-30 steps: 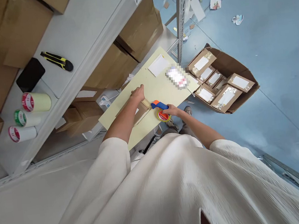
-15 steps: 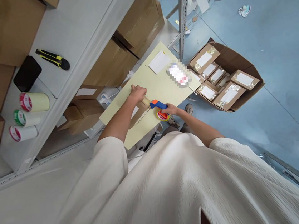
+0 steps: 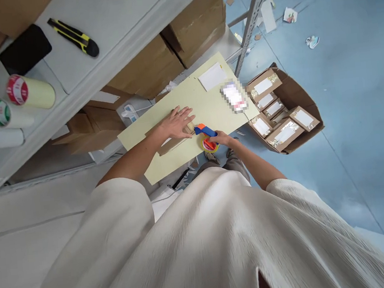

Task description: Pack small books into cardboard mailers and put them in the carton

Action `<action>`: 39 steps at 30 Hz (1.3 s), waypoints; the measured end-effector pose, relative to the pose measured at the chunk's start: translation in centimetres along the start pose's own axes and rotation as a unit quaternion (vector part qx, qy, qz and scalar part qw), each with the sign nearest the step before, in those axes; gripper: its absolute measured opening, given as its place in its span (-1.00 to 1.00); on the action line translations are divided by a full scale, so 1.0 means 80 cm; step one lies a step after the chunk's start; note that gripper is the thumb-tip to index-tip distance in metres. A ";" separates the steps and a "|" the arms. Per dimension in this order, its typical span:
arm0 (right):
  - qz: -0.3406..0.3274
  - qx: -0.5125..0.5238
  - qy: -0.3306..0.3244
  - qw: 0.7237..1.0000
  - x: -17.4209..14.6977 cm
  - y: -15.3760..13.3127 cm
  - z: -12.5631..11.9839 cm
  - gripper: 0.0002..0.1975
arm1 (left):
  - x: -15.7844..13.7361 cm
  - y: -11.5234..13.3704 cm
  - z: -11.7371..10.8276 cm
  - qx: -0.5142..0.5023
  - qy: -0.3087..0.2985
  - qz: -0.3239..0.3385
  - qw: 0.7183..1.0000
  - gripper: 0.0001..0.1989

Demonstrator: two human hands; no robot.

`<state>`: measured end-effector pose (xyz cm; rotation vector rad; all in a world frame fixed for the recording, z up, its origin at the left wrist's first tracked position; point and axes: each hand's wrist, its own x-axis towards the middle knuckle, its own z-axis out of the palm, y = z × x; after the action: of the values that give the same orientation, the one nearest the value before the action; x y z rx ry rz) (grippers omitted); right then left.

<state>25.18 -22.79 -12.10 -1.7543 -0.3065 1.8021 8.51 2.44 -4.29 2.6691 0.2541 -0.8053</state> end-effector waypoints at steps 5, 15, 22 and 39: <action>0.006 0.007 0.023 1.000 0.000 -0.008 -0.007 -0.58 | -0.015 0.002 0.035 -0.037 0.096 -0.048 0.994 0.02; -0.018 0.114 -0.037 0.993 0.006 -0.034 -0.011 -0.58 | 0.017 0.000 0.046 -0.130 0.235 -0.172 0.948 0.04; -0.023 0.038 -0.028 0.999 -0.024 -0.026 -0.044 -0.58 | 0.043 -0.042 0.040 -0.201 0.339 -0.322 0.861 -0.16; -0.040 -0.002 -0.002 0.999 -0.022 0.002 -0.061 -0.56 | -0.033 0.005 0.054 -0.118 0.143 -0.056 0.981 0.26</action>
<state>29.77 -25.04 -11.20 -1.7175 -0.3755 1.7496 4.29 0.33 -6.06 2.5536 0.5394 -0.3883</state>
